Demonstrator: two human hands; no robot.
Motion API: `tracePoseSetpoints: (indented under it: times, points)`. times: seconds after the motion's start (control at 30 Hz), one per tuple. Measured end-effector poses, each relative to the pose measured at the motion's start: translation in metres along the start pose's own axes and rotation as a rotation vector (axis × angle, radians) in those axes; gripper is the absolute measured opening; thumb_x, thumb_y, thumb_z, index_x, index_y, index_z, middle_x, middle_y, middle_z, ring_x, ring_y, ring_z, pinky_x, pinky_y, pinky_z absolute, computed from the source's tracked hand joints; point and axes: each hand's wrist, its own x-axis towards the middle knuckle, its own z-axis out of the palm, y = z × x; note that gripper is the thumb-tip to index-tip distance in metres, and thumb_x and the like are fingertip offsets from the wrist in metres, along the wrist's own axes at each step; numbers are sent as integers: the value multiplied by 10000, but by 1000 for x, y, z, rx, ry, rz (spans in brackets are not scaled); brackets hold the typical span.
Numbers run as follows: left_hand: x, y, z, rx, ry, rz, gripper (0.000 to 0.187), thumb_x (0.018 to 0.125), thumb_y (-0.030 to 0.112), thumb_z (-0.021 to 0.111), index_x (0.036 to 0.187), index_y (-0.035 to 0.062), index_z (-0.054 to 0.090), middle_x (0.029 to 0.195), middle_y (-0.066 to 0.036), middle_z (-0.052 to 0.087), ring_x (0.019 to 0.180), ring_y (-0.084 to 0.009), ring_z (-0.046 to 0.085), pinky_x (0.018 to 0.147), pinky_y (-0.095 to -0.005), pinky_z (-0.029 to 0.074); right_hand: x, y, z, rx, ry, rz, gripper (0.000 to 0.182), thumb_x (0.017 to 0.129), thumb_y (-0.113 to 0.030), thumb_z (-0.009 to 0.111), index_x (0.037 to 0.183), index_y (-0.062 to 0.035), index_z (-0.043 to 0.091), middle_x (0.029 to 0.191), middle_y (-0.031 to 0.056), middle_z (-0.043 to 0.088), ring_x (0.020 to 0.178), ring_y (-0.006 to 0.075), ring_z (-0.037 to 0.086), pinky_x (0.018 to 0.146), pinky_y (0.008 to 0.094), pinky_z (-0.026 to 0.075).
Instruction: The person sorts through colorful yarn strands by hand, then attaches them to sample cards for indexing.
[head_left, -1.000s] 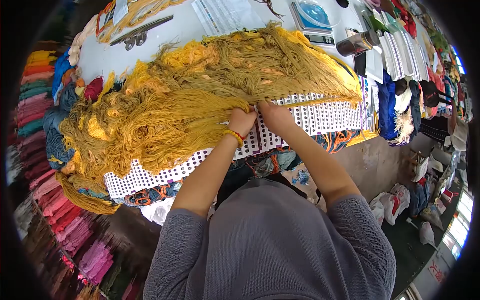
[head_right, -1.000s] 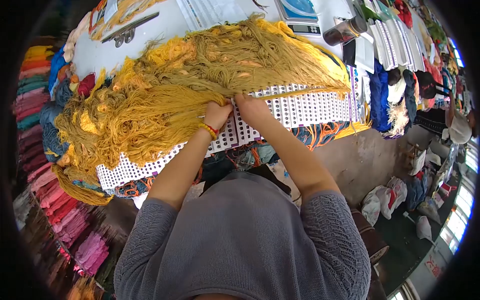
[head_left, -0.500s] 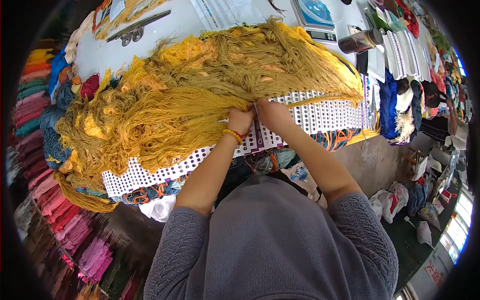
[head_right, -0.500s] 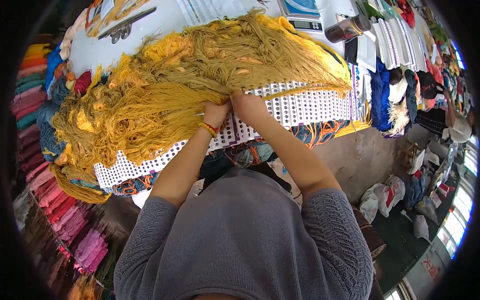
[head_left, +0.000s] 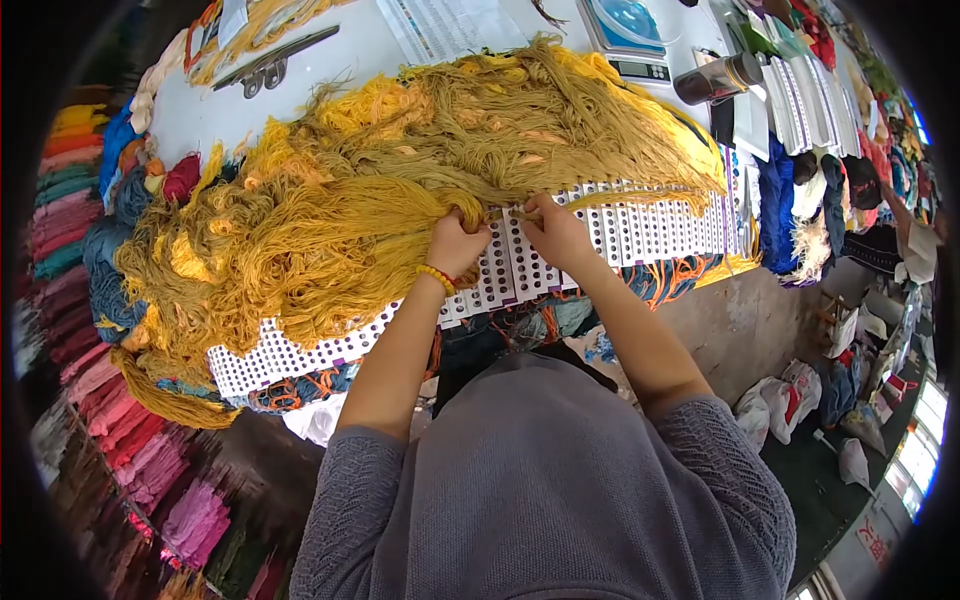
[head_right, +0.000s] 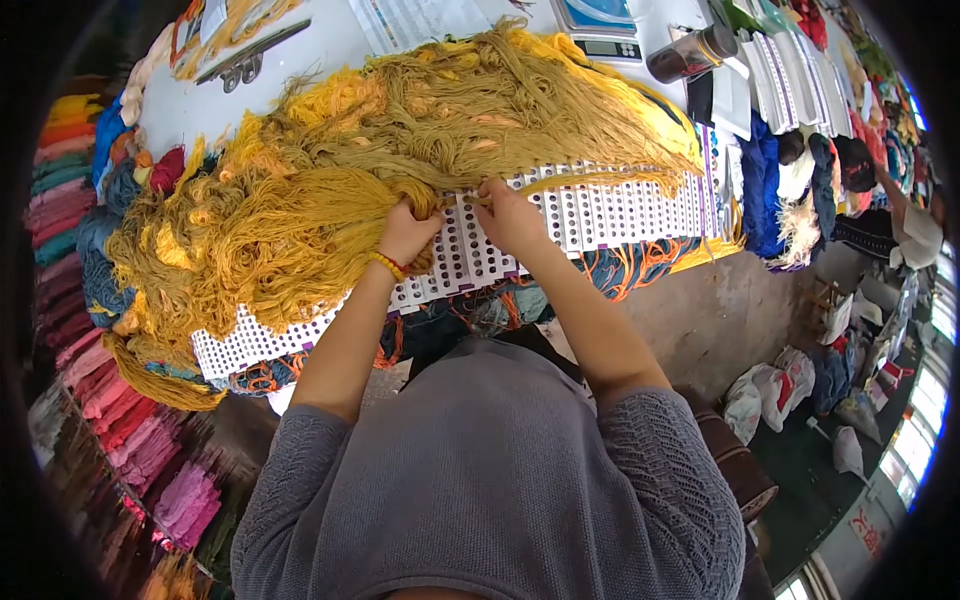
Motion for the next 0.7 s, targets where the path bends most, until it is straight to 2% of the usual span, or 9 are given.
tracePoseSetpoints:
  times: [0.1, 0.23, 0.3, 0.33, 0.4, 0.43, 0.5, 0.53, 0.7]
  points:
    - [-3, 17, 2, 159, 53, -75, 365, 664, 270, 655, 817, -53, 581, 743, -181, 608, 688, -293, 591, 640, -342, 454, -2, 1, 3, 9, 34, -35, 261, 774, -226, 569, 982, -97, 479, 722, 132, 605, 675, 303, 592, 583, 377, 458]
    - [-5, 6, 16, 76, 106, -95, 333, 674, 253, 676, 782, -48, 583, 725, -143, 614, 646, -243, 583, 619, -332, 452, -4, 4, 7, 73, 79, -44, 248, 774, -238, 584, 961, -97, 502, 703, 120, 602, 642, 293, 587, 552, 364, 450]
    - [-10, -1, 18, -258, 114, -40, 287, 698, 217, 675, 802, -36, 589, 688, -87, 605, 578, -178, 549, 565, -309, 444, -5, 8, 9, 129, 93, -44, 250, 772, -244, 591, 956, -96, 509, 700, 118, 601, 635, 288, 586, 541, 357, 447]
    - [-13, 0, 17, -256, 113, -41, 287, 698, 217, 675, 802, -36, 589, 688, -87, 605, 578, -178, 549, 565, -309, 444, -7, 7, 9, 143, 120, -68, 246, 770, -250, 597, 947, -98, 516, 681, 116, 596, 618, 285, 584, 530, 353, 445]
    - [-16, 4, 15, -486, 23, -128, 244, 726, 201, 672, 816, -11, 591, 664, -46, 584, 545, -131, 523, 488, -274, 412, -8, 4, 8, 158, 145, -91, 243, 769, -256, 602, 938, -101, 524, 661, 115, 591, 602, 281, 581, 519, 349, 442]
    - [-15, 6, 14, -485, 21, -127, 244, 726, 201, 672, 816, -11, 591, 664, -46, 584, 545, -131, 523, 488, -274, 412, -8, 0, 9, 115, 161, -68, 232, 766, -251, 604, 932, -108, 531, 634, 111, 583, 584, 279, 578, 510, 352, 441]
    - [-13, 10, 10, -849, -178, -272, 194, 752, 181, 655, 820, 12, 587, 646, -29, 557, 516, -103, 491, 439, -232, 364, -8, -4, 9, 71, 180, -43, 221, 763, -247, 606, 927, -115, 539, 608, 107, 575, 566, 277, 575, 502, 355, 439]
    - [-19, 24, 13, -961, -119, -299, 175, 770, 180, 639, 794, 18, 577, 666, -27, 555, 506, -98, 482, 423, -225, 349, -7, -5, 8, 33, 175, -35, 208, 762, -249, 604, 915, -120, 550, 602, 107, 577, 563, 279, 577, 497, 361, 439]
    - [-13, 14, 19, -1048, -182, -317, 187, 793, 196, 612, 819, 14, 577, 668, -16, 543, 504, -102, 479, 427, -232, 352, -3, -9, 9, -74, 177, -59, 174, 767, -252, 587, 885, -125, 573, 627, 117, 594, 580, 283, 588, 494, 378, 439]
